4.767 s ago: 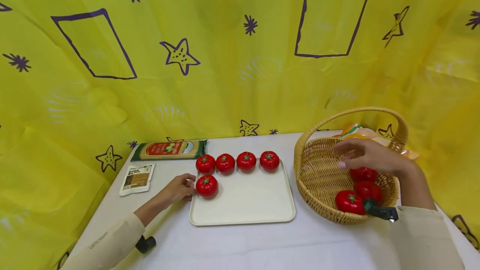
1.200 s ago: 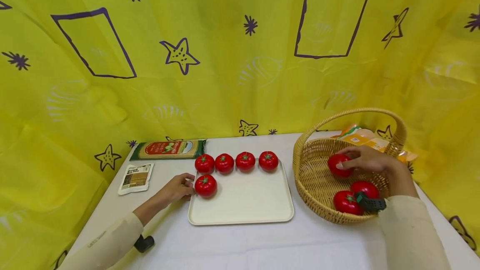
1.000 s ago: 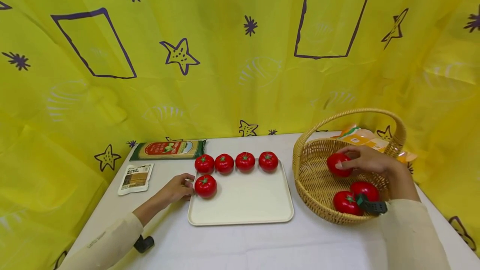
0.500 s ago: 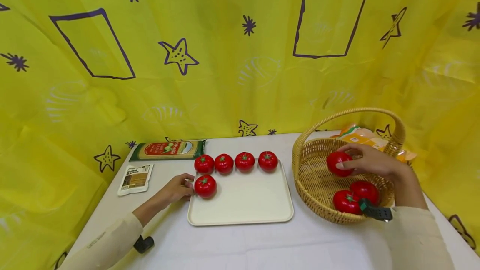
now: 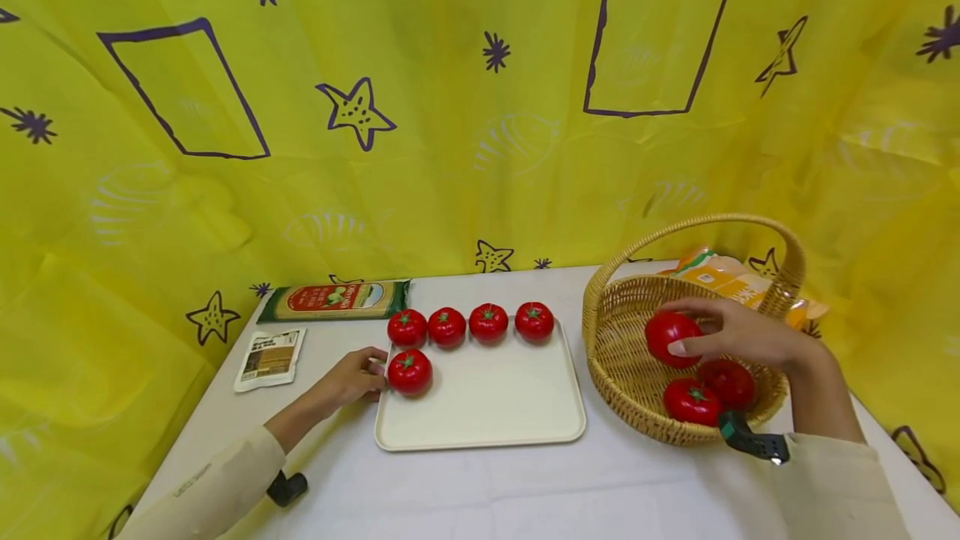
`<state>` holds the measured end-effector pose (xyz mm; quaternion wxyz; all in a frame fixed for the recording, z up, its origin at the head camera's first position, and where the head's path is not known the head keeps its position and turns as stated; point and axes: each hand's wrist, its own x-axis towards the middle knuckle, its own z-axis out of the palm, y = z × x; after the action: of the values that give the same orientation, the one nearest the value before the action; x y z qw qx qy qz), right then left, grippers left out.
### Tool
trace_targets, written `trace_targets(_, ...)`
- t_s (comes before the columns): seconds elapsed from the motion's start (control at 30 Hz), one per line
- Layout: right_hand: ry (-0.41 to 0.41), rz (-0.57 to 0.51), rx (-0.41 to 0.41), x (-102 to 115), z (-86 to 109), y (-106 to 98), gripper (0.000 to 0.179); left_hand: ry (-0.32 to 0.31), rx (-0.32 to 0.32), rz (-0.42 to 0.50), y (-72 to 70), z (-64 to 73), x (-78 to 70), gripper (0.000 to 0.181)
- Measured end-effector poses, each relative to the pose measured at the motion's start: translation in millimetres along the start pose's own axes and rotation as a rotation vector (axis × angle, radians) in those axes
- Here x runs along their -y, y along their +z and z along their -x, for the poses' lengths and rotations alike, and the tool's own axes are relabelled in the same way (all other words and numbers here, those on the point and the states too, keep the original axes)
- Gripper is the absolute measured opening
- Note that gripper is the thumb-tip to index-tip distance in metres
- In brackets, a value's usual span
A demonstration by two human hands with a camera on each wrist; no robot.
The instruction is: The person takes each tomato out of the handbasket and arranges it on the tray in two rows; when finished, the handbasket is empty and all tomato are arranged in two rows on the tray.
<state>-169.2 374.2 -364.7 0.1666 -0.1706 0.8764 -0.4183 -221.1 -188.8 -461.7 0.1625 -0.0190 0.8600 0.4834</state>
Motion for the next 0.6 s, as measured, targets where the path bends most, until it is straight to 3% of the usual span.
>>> trace_targets(0.13,-0.025,-0.089,0.062,3.8,2.9,4.8,0.050,-0.006,0.004,-0.006,0.0,0.3,-0.4,0.043)
trace_targets(0.43,-0.096,-0.141,0.124,12.7,2.3,12.3,0.043,0.011,0.012,-0.001,-0.1,2.0,-1.1,0.045)
trace_targets(0.6,-0.165,-0.185,0.180,17.7,2.5,14.4,0.048,0.022,0.015,-0.002,0.1,3.0,-2.1,0.045)
